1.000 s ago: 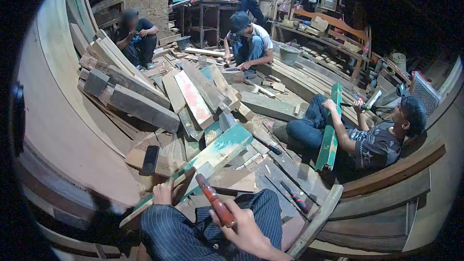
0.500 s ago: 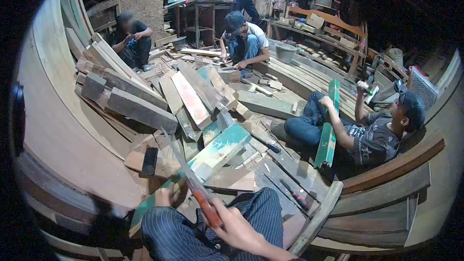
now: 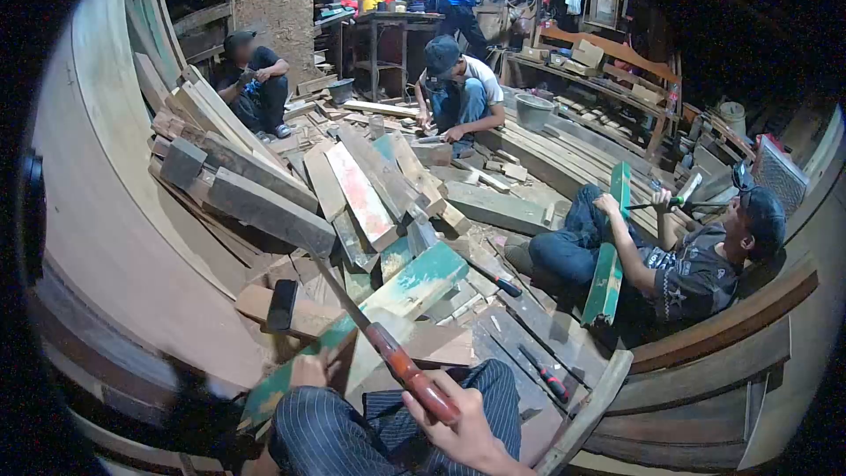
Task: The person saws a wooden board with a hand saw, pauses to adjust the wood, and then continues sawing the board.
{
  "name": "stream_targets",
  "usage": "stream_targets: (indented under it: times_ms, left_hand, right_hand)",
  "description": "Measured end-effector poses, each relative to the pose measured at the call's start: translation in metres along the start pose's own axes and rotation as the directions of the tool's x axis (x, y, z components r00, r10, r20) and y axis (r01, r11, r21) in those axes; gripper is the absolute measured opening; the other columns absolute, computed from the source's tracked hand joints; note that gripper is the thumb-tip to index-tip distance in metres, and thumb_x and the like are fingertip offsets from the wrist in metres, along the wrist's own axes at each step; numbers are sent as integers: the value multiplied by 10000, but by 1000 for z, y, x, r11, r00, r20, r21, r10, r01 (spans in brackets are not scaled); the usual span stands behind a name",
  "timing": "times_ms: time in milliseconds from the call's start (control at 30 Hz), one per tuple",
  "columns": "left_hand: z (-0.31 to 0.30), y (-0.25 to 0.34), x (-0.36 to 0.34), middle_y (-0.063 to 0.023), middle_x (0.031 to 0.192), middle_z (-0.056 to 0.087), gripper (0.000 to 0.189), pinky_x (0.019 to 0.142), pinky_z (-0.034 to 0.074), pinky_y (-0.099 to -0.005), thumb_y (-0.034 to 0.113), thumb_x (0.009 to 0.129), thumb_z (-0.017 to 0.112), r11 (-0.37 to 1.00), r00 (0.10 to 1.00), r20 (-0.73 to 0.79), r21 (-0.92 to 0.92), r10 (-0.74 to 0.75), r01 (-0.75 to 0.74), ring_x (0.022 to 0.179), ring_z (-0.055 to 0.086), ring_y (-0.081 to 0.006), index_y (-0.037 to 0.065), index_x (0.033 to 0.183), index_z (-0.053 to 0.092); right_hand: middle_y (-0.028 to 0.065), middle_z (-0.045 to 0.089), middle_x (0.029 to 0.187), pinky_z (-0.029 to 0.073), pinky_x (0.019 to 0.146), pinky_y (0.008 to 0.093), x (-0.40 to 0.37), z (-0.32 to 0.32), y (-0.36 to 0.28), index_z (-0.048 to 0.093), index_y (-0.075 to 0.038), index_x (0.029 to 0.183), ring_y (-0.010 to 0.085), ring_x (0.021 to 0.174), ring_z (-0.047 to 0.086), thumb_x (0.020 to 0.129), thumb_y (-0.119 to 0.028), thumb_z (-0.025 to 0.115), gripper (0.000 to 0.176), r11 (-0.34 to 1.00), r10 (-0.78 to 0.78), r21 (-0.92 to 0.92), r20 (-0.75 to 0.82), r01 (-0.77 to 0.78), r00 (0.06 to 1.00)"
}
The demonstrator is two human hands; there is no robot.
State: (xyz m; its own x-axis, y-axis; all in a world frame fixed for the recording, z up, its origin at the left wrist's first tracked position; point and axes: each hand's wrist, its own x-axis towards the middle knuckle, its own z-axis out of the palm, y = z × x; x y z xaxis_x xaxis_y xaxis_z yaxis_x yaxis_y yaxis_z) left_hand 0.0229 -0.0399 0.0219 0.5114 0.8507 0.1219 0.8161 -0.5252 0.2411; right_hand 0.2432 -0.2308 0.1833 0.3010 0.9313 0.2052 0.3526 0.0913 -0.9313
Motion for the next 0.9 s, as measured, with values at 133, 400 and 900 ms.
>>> stream_targets:
  times_ms: [133, 400, 900]
  left_hand:
    - [-37, -13, 15, -234, 792, 667, 368, 730, 503, -515, 302, 851, 694, 991, 984, -111, 30, 136, -134, 764, 651, -425, -26, 999, 613]
    - [-47, -19, 59, -160, 652, 667, 465, 598, 547, -437, 474, 891, 670, 918, 942, -143, 307, 305, -251, 630, 693, -341, 15, 940, 616]
    - [-2, -18, 39, -222, 693, 669, 454, 620, 540, -491, 452, 927, 622, 978, 979, -89, 122, 181, -169, 661, 679, -412, 0, 882, 611]
  right_hand:
    - [64, 710, 805, 500, 581, 257, -8, -12, -12, 678, -32, 1022, 160, 607, 673, 844, -120, 765, 217, 987, -155, -60, -42, 152, 987]
    - [105, 603, 656, 456, 522, 273, -4, -4, 1, 629, 13, 1065, 164, 521, 606, 868, -119, 770, 276, 986, -155, -75, -87, 149, 984]
    - [105, 591, 656, 449, 511, 275, -10, 7, 34, 643, 3, 1076, 150, 512, 591, 879, -127, 756, 262, 1000, -13, -7, -45, 13, 999]
